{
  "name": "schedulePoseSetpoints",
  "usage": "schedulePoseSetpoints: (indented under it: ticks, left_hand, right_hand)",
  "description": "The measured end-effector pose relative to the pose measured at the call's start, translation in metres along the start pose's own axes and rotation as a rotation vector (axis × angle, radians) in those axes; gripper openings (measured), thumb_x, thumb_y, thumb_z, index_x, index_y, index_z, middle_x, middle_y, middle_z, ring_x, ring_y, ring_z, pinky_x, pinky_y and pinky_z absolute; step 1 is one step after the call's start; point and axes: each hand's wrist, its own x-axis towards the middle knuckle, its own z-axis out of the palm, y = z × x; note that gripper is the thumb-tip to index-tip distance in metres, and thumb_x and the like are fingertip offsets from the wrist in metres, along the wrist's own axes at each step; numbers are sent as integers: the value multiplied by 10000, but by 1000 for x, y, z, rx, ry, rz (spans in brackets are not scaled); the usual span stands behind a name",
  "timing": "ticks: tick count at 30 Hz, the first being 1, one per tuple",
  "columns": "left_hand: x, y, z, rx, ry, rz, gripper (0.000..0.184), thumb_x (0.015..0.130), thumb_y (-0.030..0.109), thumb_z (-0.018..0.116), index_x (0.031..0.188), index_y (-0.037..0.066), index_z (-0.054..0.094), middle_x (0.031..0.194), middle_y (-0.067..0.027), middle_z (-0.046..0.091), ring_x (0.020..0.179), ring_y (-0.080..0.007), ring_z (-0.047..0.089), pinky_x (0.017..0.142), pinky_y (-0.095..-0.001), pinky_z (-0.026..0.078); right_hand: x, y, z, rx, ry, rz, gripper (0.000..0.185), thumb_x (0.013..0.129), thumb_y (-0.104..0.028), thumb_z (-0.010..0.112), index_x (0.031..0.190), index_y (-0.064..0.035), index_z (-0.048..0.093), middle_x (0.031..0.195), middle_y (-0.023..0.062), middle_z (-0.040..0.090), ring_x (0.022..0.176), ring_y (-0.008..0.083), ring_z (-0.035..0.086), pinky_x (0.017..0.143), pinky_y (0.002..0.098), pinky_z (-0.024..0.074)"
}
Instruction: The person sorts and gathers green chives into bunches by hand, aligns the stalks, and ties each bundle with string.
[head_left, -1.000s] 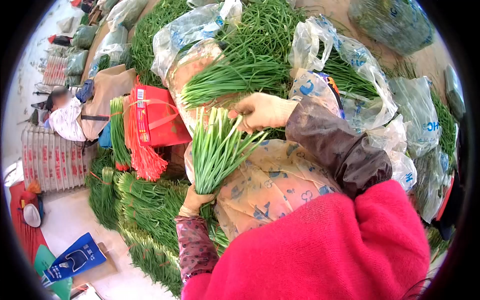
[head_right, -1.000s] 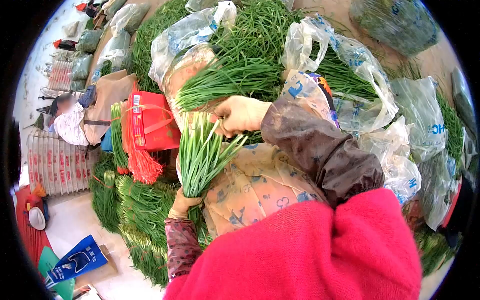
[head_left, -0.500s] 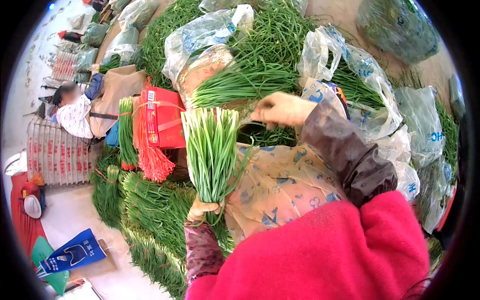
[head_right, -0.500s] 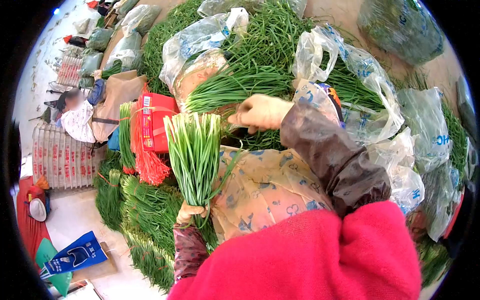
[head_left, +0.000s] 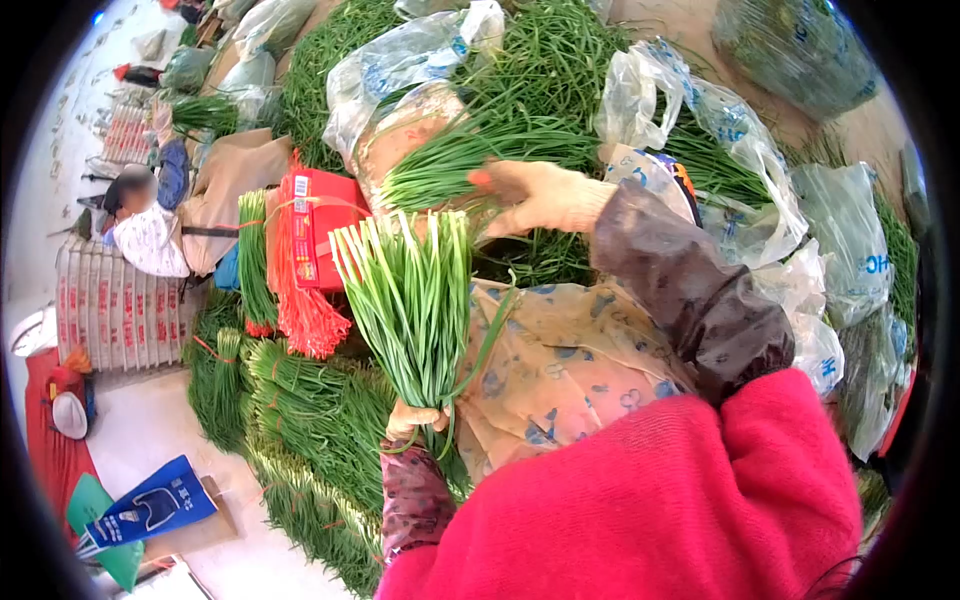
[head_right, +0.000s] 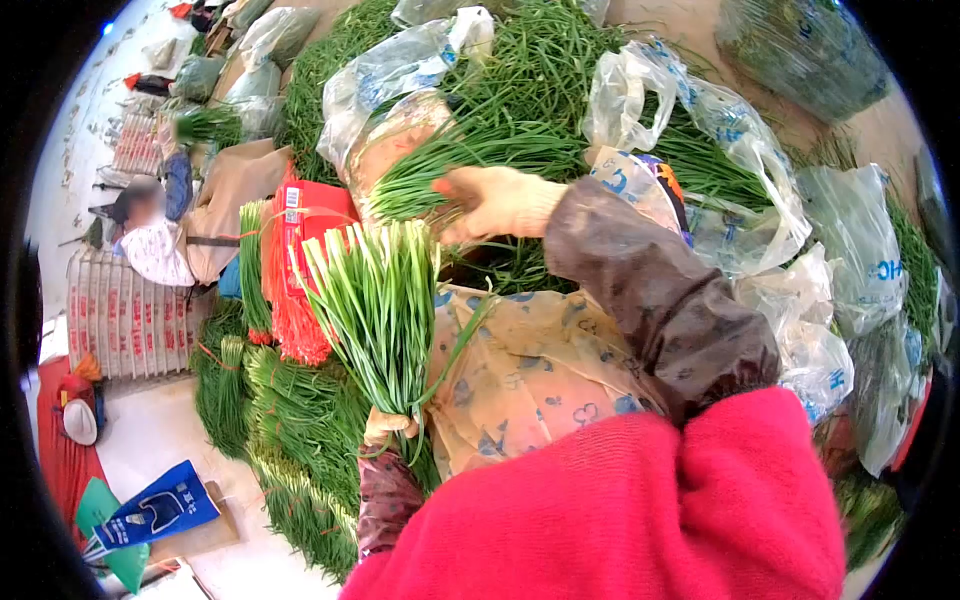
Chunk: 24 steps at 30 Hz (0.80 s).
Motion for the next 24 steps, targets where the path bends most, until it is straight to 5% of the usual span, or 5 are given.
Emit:
schedulePoseSetpoints:
  ticks: [4,7,14,19,24]
  left_hand:
    - [8,-4,2,-12,-81,14,409,739,115,773,1042,-79,576,802,-141,637,491,-177,530,425,-291,397]
    - [7,-3,12,-28,-63,56,481,742,115,754,1109,-113,542,856,-190,638,482,-167,511,427,-285,388]
    - [-8,-22,9,-23,39,187,348,807,116,694,1032,-125,583,593,-105,598,449,-173,537,408,-287,378]
    - [-13,-64,-34,-244,-105,245,511,769,115,709,1168,-141,519,629,-118,618,454,-156,526,422,-287,383]
    - [-6,-52,-25,-343,-224,320,512,770,112,706,1173,-139,516,631,-116,618,461,-155,529,425,-284,385]
  right_hand:
    - [19,-34,28,-351,-125,-93,725,696,-281,741,1328,-38,481,1249,179,572,1129,270,564,971,356,438]
    - [28,-27,40,90,160,134,389,731,-346,680,1052,-127,699,929,151,692,879,235,656,833,325,490]
    - [25,14,15,576,519,163,199,818,-172,680,955,-27,664,727,-8,602,620,55,494,560,199,396]
    - [1,11,10,-273,47,175,376,755,-255,708,1054,-32,662,943,111,669,834,181,635,766,311,499]
    - [-1,-2,55,-587,-181,-106,656,653,-241,707,1268,-94,534,1059,187,650,978,355,626,815,430,509]
